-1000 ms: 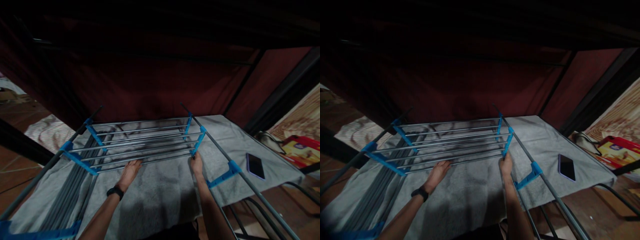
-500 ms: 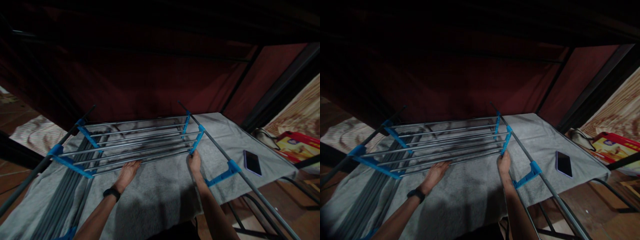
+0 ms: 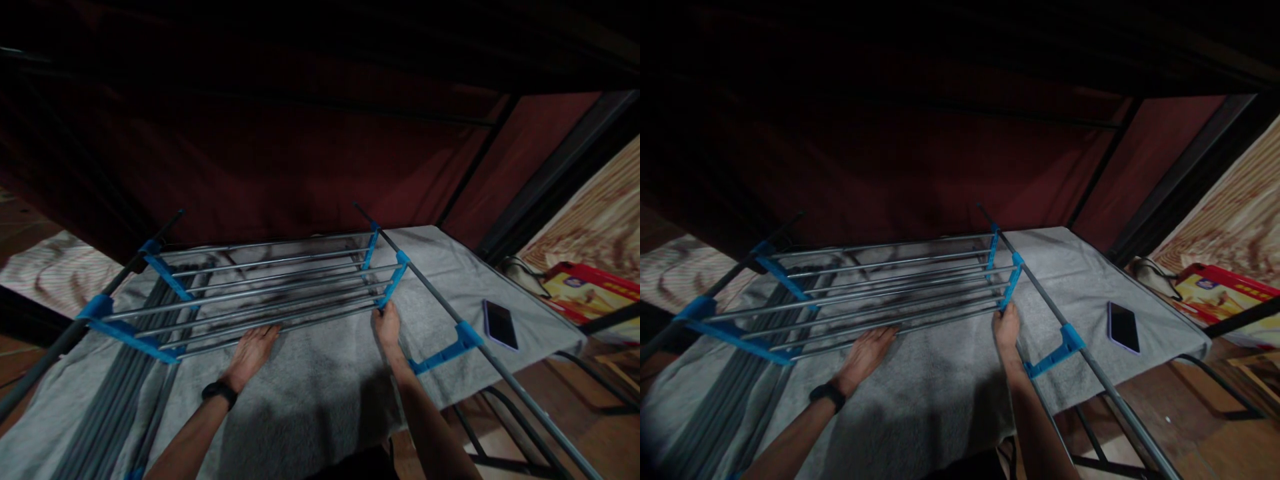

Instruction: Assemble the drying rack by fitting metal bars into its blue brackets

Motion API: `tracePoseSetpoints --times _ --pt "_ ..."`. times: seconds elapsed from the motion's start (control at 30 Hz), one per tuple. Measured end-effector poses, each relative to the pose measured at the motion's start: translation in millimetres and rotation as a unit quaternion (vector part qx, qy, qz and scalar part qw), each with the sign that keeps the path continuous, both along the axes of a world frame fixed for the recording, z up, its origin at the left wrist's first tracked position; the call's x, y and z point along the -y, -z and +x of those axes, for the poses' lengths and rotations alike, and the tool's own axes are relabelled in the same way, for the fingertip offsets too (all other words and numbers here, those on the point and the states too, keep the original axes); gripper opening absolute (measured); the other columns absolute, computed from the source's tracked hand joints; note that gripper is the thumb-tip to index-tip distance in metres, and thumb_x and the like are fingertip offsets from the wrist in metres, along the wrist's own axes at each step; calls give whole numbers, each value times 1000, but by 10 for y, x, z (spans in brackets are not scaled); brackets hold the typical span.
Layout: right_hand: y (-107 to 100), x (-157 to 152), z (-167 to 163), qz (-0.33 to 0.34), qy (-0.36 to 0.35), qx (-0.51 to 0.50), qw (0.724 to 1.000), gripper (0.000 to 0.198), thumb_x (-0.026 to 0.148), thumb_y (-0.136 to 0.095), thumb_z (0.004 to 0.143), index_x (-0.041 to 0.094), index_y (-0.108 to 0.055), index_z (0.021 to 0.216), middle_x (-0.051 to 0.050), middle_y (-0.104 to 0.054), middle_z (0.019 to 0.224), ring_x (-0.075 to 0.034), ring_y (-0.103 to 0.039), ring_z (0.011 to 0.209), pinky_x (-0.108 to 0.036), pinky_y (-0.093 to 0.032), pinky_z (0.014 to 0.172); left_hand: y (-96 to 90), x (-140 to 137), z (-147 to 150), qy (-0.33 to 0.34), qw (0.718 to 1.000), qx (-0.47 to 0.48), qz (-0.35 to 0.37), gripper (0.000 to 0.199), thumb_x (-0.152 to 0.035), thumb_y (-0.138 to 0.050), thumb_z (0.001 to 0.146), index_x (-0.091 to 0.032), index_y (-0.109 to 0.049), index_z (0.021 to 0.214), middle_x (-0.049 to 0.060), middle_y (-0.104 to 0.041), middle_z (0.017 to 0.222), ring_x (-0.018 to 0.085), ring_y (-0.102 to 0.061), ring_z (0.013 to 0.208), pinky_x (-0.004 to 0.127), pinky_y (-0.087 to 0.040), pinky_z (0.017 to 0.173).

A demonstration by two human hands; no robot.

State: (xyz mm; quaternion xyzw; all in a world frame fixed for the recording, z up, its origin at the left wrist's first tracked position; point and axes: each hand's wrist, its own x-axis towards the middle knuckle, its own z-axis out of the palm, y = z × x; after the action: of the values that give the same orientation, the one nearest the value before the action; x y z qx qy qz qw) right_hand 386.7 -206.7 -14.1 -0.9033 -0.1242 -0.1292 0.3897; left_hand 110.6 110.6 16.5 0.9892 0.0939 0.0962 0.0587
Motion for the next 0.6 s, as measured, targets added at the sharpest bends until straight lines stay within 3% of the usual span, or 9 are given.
tracePoseSetpoints --times 0.27,0.6 --pt "-16 -1 -13 2 3 4 1000 36 28 -49 82 16 -59 115 -16 -66 108 -30 -61 104 -45 -50 98 -60 -34 13 23 999 -10 -37 40 -26 -37 105 -23 -66 132 10 -77 120 26 -73 108 41 -56 97" --pt "27 -16 2 7 2 27 1000 33 31 -46 82 17 -58 109 -16 -66 102 -31 -61 98 -47 -51 96 -197 -16 10 45 997 -67 -20 41 -19 -37 106 -24 -60 139 10 -74 127 27 -70 118 41 -53 98"
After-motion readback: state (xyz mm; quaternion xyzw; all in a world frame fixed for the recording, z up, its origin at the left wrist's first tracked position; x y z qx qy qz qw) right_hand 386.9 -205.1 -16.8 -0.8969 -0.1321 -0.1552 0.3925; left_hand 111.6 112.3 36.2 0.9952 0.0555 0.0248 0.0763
